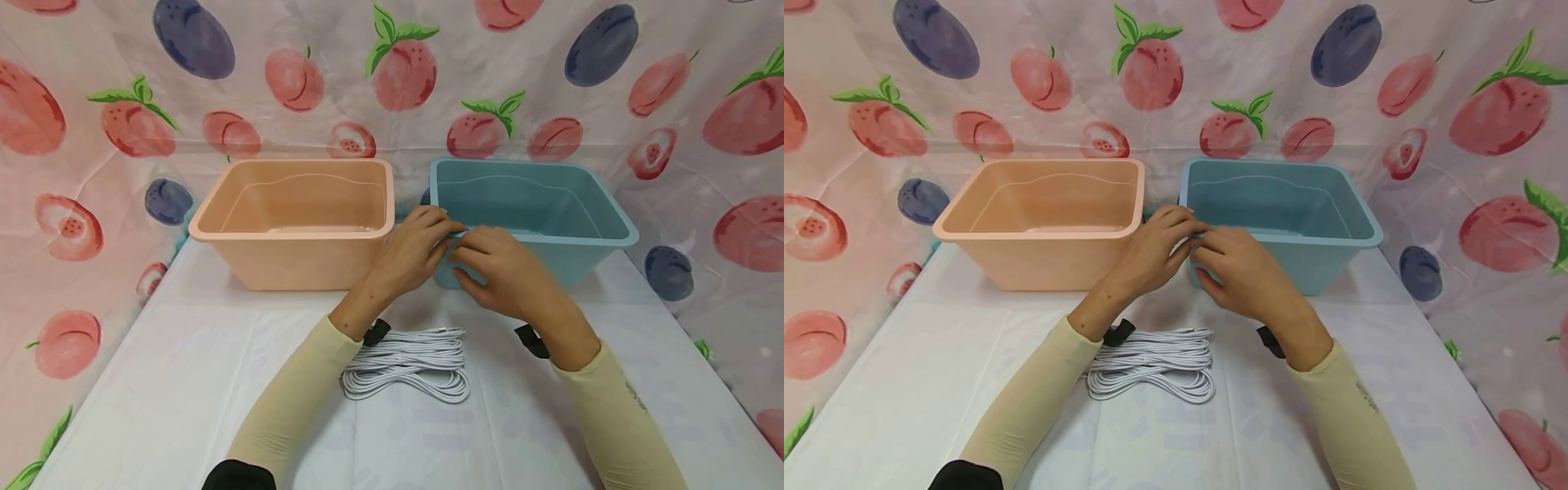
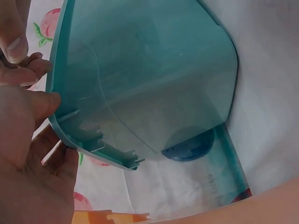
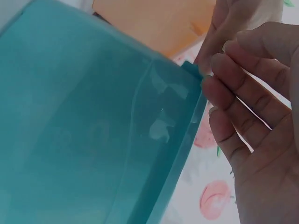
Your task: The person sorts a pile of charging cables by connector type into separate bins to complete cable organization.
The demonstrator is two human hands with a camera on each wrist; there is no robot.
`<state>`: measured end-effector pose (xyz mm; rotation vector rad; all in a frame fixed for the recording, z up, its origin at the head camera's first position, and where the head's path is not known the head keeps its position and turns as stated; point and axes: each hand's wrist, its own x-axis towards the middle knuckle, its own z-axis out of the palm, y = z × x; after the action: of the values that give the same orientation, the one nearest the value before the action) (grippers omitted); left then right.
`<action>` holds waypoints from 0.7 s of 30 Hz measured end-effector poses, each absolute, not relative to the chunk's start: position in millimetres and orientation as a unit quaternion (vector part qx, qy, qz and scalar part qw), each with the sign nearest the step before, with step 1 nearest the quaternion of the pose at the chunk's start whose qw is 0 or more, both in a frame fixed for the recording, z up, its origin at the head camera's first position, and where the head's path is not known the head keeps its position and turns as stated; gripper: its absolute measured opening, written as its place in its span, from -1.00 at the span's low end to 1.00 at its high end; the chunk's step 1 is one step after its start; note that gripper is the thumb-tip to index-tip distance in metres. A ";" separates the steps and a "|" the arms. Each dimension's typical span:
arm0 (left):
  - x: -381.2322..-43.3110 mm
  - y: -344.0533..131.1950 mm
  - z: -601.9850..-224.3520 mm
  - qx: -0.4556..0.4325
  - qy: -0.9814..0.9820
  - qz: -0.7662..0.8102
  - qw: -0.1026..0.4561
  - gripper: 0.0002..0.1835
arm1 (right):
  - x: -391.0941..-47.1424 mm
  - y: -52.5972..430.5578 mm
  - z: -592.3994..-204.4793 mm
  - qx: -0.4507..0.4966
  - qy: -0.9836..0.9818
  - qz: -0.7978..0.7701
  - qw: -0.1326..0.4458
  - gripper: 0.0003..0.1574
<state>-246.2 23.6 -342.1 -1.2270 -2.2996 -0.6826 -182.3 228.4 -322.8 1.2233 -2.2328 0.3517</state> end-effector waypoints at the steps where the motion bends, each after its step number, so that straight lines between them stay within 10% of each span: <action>1: -246.3 23.5 -342.1 -0.444 -0.832 -0.246 0.223 -0.73 | -182.0 226.8 -323.7 0.460 -0.833 0.129 0.279 -0.76; 21: -247.6 21.1 -340.3 -0.453 -0.833 -0.243 0.205 -0.68 | -179.7 206.2 -339.2 0.475 -0.849 0.077 0.219 -0.63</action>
<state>-247.6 21.1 -340.3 -1.2626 -2.3227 -0.6790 -179.7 206.2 -339.2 1.3142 -2.3494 0.2137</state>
